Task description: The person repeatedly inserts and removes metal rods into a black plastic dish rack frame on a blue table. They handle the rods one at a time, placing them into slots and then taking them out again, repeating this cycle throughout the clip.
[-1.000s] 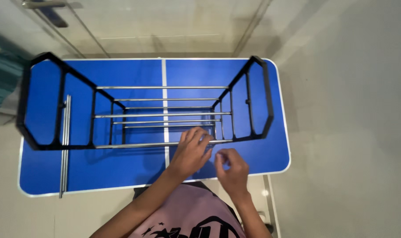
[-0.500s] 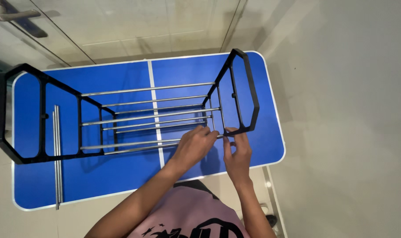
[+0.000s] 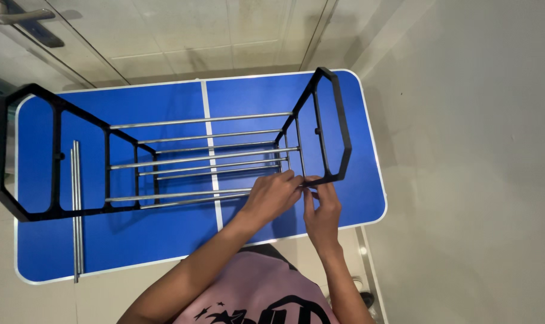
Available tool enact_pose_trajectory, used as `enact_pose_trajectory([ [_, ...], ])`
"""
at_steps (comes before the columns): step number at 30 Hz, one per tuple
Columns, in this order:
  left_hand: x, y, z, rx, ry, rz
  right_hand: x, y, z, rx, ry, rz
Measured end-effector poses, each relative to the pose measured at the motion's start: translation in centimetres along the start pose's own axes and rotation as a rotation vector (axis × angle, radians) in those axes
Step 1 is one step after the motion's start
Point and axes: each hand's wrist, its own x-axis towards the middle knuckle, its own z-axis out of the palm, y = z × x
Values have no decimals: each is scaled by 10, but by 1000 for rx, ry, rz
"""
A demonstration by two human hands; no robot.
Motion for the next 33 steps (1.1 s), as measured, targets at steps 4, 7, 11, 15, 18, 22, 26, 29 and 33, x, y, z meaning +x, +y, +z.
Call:
enact_pose_trajectory([
  [4, -2, -3, -1, 7, 3, 34, 0, 0, 1, -22, -1, 16],
  [7, -2, -4, -1, 25, 19, 44, 0, 3, 1, -29, 8, 7],
  [11, -4, -4, -1, 41, 37, 45, 0, 7, 0, -23, -1, -8],
  [15, -6, -6, -2, 63, 41, 36, 1, 7, 0, -16, -1, -14],
  [18, -7, -7, -1, 85, 45, 24, 1, 6, -1, -9, -2, -38],
  [22, -11, -8, -5, 98, 33, 35, -1, 8, -2, -21, 4, -17],
  [26, -18, -3, -11, 22, -43, 7, -11, 18, -2, -35, 26, 47],
  [29, -20, 0, -14, -22, -68, 27, -21, 29, -5, 14, -46, 169],
  [33, -20, 4, -12, 23, -134, 65, -31, 46, -9, 297, -178, 374],
])
